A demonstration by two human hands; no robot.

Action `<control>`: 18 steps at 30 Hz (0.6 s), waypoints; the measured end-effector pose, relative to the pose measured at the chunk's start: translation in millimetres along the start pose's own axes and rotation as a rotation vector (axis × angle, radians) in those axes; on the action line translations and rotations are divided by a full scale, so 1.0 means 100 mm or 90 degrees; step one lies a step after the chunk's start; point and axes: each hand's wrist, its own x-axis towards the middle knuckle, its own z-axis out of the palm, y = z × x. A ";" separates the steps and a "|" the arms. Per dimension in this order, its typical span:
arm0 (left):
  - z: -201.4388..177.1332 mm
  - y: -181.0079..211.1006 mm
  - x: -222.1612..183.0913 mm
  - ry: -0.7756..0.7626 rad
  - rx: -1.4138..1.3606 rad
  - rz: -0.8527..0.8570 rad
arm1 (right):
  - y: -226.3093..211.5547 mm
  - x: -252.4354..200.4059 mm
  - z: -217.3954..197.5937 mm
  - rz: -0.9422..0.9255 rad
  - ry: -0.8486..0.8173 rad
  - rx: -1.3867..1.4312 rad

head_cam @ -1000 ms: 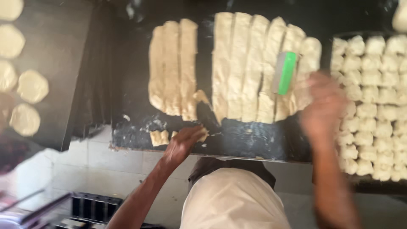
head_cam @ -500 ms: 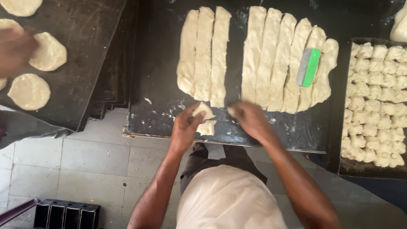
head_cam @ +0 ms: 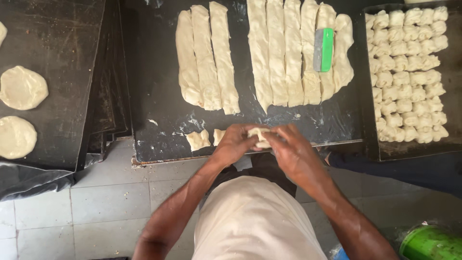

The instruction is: The person cuts pieces of dough from a long strip using a scraper, rolls them into balls by hand, and places them onto a metal tray. Later, the person flattens a mass of dough by hand on a counter and cuts it into long strips with a scraper.

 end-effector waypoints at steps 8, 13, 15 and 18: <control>0.09 -0.16 0.00 -0.052 -0.080 0.197 | 0.24 -0.16 0.14 0.193 0.124 0.330; 0.24 0.17 0.13 -0.010 -0.011 0.097 | 0.61 -0.20 0.12 0.435 0.051 0.826; 0.27 0.34 0.22 0.043 0.179 0.108 | 0.70 -0.14 0.08 0.374 0.066 0.635; 0.35 0.44 0.41 0.073 0.416 0.199 | 0.82 -0.09 -0.22 0.276 -0.113 0.536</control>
